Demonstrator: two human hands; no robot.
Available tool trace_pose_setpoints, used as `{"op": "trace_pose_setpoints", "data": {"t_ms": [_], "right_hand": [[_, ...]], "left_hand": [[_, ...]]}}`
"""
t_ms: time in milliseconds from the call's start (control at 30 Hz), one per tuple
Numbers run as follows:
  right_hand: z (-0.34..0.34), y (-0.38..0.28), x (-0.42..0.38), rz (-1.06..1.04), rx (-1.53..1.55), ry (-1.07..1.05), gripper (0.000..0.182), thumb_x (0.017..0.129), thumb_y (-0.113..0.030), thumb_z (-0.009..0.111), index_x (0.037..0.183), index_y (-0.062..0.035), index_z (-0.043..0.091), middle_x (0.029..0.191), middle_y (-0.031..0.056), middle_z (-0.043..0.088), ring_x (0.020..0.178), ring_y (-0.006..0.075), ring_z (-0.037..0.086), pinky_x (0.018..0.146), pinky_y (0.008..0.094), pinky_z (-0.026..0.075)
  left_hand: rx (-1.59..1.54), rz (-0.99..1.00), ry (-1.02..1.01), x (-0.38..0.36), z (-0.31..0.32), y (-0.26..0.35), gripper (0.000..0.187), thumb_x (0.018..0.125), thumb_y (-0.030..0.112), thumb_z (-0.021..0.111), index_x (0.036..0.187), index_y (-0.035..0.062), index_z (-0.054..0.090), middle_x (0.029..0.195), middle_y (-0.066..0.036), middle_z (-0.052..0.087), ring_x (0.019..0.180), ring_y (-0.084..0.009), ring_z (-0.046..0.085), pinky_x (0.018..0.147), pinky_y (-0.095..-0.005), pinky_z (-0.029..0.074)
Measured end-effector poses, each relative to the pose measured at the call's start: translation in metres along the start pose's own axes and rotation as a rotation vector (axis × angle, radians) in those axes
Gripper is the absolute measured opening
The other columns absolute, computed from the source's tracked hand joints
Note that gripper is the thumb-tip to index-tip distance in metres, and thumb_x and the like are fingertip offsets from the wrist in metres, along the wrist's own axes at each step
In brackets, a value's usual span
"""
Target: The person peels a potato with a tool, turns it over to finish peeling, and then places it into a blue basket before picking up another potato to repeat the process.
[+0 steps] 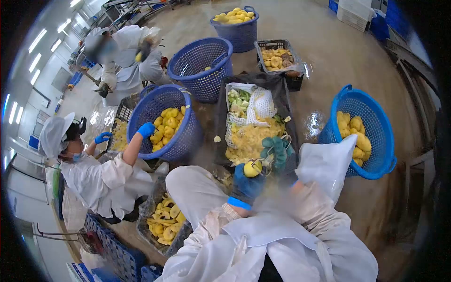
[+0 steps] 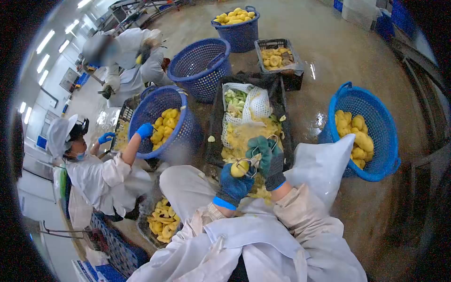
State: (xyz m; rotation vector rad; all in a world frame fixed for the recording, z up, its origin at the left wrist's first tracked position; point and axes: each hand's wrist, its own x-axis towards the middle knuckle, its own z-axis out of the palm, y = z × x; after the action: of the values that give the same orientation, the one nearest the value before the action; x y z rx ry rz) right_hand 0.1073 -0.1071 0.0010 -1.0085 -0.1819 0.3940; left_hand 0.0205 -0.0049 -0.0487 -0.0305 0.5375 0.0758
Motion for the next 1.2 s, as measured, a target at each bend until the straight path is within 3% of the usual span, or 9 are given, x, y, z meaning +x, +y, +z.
{"op": "trace_pose_setpoints", "data": {"t_ms": [200,333,433,567,733,800,867,1067,1200], "right_hand": [[0.006,0.003,-0.006,0.11,0.118,-0.008,0.033,0.097,-0.033,0.056,0.095,-0.0004,0.064,0.077,0.0071,0.065,0.065,0.0156,0.064,0.058,0.0281,0.052],[-0.005,0.01,-0.006,0.179,0.073,-0.079,0.035,0.097,-0.034,0.055,0.094,-0.0009,0.064,0.078,0.006,0.065,0.063,0.0146,0.062,0.059,0.0266,0.051],[-0.033,0.013,0.021,-0.044,0.086,0.175,0.034,0.097,-0.033,0.054,0.095,-0.001,0.064,0.08,0.0071,0.066,0.065,0.0149,0.062,0.06,0.027,0.051],[-0.01,0.001,-0.006,-0.407,-0.456,-0.243,0.024,0.098,-0.023,0.053,0.088,-0.0042,0.063,0.082,0.0066,0.066,0.07,0.0141,0.063,0.064,0.0289,0.053],[-0.041,-0.008,0.037,0.003,0.084,0.173,0.026,0.092,-0.026,0.063,0.095,-0.0002,0.065,0.083,0.0084,0.065,0.065,0.0152,0.061,0.06,0.0275,0.05],[-0.02,-0.009,0.02,-0.358,-0.331,-0.113,0.026,0.092,-0.027,0.062,0.094,-0.0008,0.065,0.078,0.0069,0.064,0.064,0.0135,0.061,0.058,0.0268,0.05],[0.003,-0.013,0.003,0.146,-0.207,-0.132,0.026,0.092,-0.027,0.063,0.095,-0.0008,0.064,0.077,0.0061,0.063,0.069,0.0133,0.062,0.061,0.0273,0.051],[-0.036,0.012,0.033,-0.297,-0.461,-0.129,0.025,0.092,-0.026,0.061,0.097,-0.0013,0.063,0.081,0.0077,0.065,0.072,0.0161,0.063,0.062,0.0287,0.052],[-0.03,0.017,0.027,0.009,-0.012,0.026,0.025,0.094,-0.028,0.06,0.094,-0.0032,0.061,0.083,0.0065,0.066,0.069,0.0149,0.061,0.062,0.0279,0.051]], "left_hand": [[0.013,-0.097,-0.14,-0.022,0.031,0.001,0.035,0.091,0.034,0.053,0.114,0.0076,0.059,0.103,-0.012,0.064,0.094,-0.0266,0.063,0.078,-0.0333,0.055],[1.664,1.171,-0.416,-0.034,0.021,0.001,0.05,0.08,0.008,0.072,0.123,0.0013,0.048,0.113,-0.015,0.058,0.099,-0.0229,0.059,0.082,-0.0315,0.051],[0.128,-0.114,-0.097,-0.04,0.036,0.008,0.068,0.071,-0.003,0.076,0.129,-0.0009,0.04,0.115,-0.016,0.057,0.103,-0.0245,0.059,0.085,-0.0354,0.05],[1.75,1.134,-0.383,-0.04,0.029,-0.008,0.067,0.075,0.001,0.075,0.132,0.0009,0.039,0.116,-0.016,0.057,0.106,-0.0255,0.059,0.085,-0.0364,0.051],[1.481,0.733,-0.363,-0.016,-0.008,0.003,0.063,0.078,0.0,0.072,0.131,0.0002,0.038,0.122,-0.017,0.054,0.108,-0.0257,0.06,0.087,-0.0374,0.053],[1.539,0.747,-0.392,-0.024,0.002,0.0,0.065,0.078,-0.001,0.073,0.132,0.0008,0.036,0.123,-0.017,0.053,0.108,-0.0259,0.059,0.087,-0.0381,0.053],[1.836,0.918,-0.434,-0.038,0.019,0.003,0.068,0.078,-0.002,0.073,0.134,0.0015,0.034,0.123,-0.017,0.053,0.108,-0.0261,0.06,0.087,-0.0383,0.053],[1.855,1.003,-0.468,-0.05,0.04,0.001,0.076,0.074,0.002,0.078,0.134,-0.0037,0.031,0.124,-0.019,0.053,0.106,-0.0309,0.059,0.09,-0.038,0.049],[1.887,1.083,-0.492,-0.045,0.034,0.001,0.078,0.075,0.001,0.077,0.137,-0.0025,0.029,0.126,-0.02,0.051,0.108,-0.0316,0.058,0.09,-0.0379,0.049]]}}
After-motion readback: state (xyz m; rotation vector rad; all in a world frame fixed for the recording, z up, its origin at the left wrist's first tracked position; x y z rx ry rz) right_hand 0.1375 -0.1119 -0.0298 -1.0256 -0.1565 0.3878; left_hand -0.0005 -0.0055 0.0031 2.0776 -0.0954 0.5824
